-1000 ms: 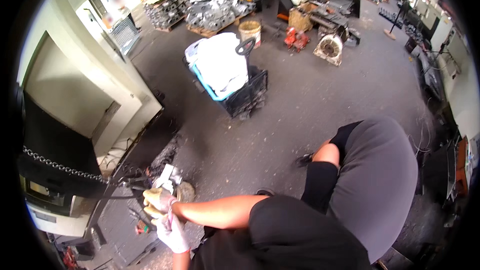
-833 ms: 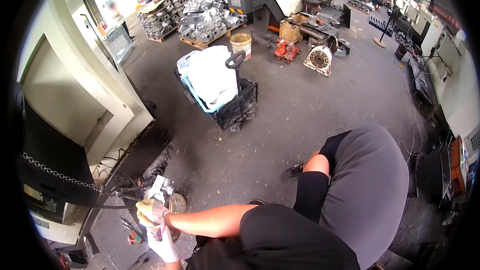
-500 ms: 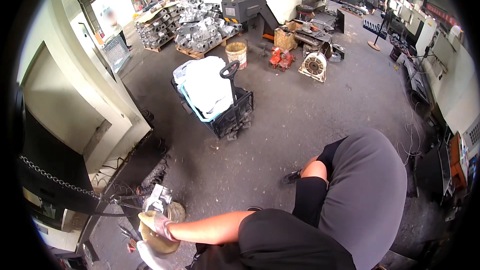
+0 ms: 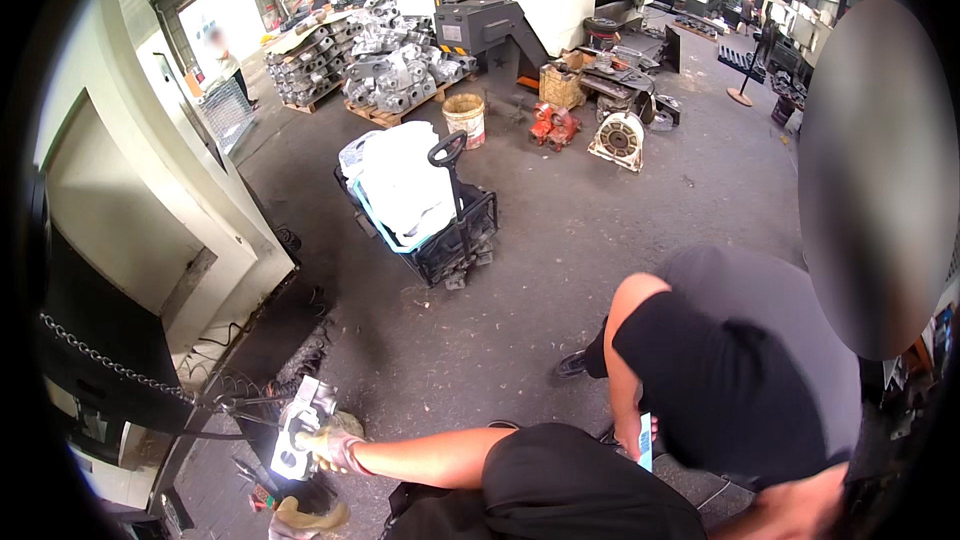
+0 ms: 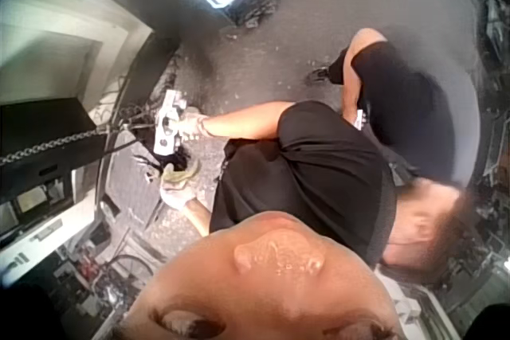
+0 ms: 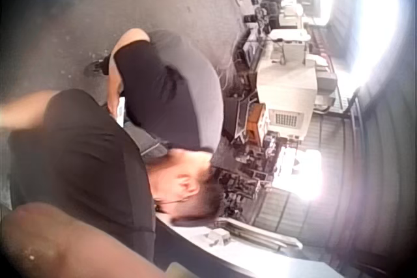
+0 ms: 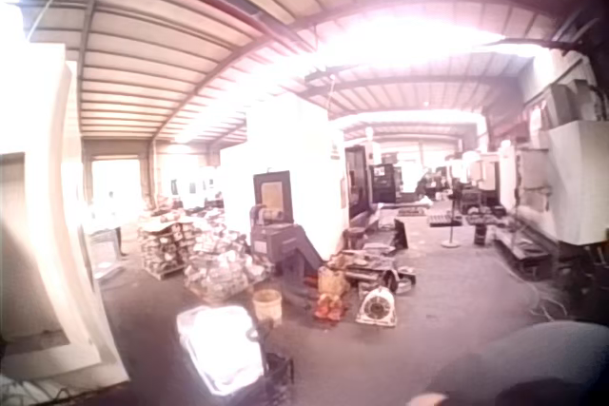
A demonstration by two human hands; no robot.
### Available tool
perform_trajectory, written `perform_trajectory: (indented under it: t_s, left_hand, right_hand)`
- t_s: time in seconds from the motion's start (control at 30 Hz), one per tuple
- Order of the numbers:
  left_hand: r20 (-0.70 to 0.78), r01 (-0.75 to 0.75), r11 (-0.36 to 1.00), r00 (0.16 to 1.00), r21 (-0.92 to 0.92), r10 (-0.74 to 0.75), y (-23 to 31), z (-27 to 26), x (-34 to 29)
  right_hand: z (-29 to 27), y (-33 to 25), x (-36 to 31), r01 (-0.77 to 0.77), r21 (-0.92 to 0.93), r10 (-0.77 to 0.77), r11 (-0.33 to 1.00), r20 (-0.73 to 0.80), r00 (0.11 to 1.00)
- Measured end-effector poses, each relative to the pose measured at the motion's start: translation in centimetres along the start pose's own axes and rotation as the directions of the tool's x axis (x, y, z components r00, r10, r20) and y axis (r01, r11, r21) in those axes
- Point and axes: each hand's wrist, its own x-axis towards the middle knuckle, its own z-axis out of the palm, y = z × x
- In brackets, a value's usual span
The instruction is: The person positions a large metal casting into a CNC machine, tightens a bolt using a wrench, and operates the machine's control panel by pressing buttons on the keypad.
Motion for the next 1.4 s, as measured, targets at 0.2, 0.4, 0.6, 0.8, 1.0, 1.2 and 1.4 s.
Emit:
perform_trajectory:
  t_s: [0.2, 0.4, 0.6, 0.8, 1.0, 1.2, 1.4]
  left_hand:
    - [0.159, 0.235, 0.515, 0.969, -0.824, -0.188, -1.4, 1.9, 0.3]
    - [0.451, 0.485, 0.243, 0.873, -0.84, -0.185, -3.1, 3.3, 0.9]
    - [0.385, 0.411, 0.299, 0.912, -0.861, -0.144, -2.4, 4.6, -1.4]
    - [0.231, 0.29, 0.421, 0.955, -0.859, -0.186, 0.8, 6.6, -2.5]
    - [0.165, 0.308, 0.206, 0.841, -0.929, -0.514, 1.1, 8.7, -1.7]
    - [-0.306, -0.035, 0.827, 0.937, -0.561, -0.169, 1.6, 6.3, -5.6]
    - [-0.247, 0.05, 0.992, 0.969, 0.119, -0.019, -0.2, 5.4, -10.9]
  right_hand:
    - [2.7, -0.4, -3.5, -0.115, -0.159, 0.149, 0.981, 0.221, 0.964]
    - [3.4, -3.4, -8.1, 0.052, -0.42, 0.113, 0.906, 0.358, 0.927]
    - [3.2, -4.4, -10.3, -0.113, -0.213, 0.207, 0.971, 0.495, 0.844]
    - [0.0, -1.7, -9.3, -0.011, -0.435, 0.2, 0.9, 0.391, 0.899]
    - [-2.5, -1.7, -7.3, 0.175, -0.845, 0.339, 0.505, 0.38, 0.861]
    - [-0.3, 0.0, -6.5, 0.215, -0.962, 0.455, 0.168, 0.269, 0.849]
    - [0.3, 6.0, -6.9, -0.163, -0.832, 0.713, 0.53, 0.334, 0.617]
